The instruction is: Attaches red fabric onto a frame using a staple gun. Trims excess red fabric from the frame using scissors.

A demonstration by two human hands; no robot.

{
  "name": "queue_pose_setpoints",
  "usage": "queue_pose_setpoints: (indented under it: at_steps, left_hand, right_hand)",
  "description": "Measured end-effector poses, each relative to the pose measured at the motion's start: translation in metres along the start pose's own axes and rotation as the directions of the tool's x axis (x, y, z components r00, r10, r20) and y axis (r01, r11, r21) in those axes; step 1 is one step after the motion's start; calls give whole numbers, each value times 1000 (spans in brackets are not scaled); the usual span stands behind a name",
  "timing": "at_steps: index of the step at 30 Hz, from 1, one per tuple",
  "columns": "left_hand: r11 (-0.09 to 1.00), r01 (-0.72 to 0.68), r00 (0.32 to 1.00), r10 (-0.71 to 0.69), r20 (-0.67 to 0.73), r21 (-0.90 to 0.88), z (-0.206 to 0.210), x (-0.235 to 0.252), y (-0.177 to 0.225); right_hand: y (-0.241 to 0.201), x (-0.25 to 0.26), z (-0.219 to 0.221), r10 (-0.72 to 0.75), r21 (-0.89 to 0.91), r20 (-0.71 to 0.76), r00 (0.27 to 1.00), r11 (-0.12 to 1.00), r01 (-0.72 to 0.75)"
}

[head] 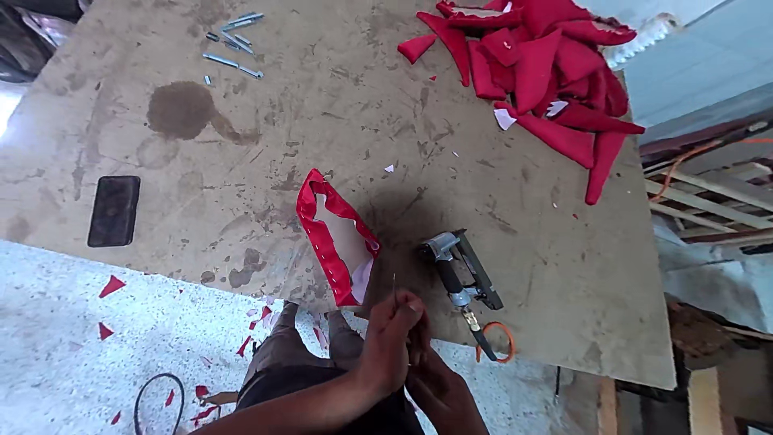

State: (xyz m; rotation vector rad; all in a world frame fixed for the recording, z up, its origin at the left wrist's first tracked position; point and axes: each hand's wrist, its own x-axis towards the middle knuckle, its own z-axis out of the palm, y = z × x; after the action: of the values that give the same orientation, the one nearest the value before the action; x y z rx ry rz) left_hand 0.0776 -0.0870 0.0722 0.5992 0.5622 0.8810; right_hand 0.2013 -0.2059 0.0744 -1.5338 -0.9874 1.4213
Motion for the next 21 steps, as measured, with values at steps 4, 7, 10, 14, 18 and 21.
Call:
queue_pose_setpoints:
  at_steps: [4, 7, 10, 14, 18, 21]
  left_hand:
    - [974, -55, 992, 78, -99, 218, 10, 12, -11]
    - [850, 49, 984, 49, -171, 524, -2, 14, -16]
    - [317, 19, 887, 432, -162, 948, -53, 3, -21]
    - [-173, 144, 866, 499, -39, 974, -89, 4, -53]
    - [-200, 145, 852, 524, -19, 969, -95, 5, -76]
    - [-205, 139, 849, 528, -10, 969, -96, 2, -79]
  right_hand:
    - [6, 19, -20, -30, 9, 176, 984, 1000, 29]
    - [16, 23, -33, 93, 19, 64, 994, 995, -94]
    - [24, 25, -58, 259, 92, 64, 964, 960, -265]
    - [46, 32, -85, 415, 13, 185, 891, 905, -425]
    - [45, 55, -89, 466, -201, 200, 862, 881, -429]
    - [51, 68, -86, 502, -279, 216, 837, 853, -440]
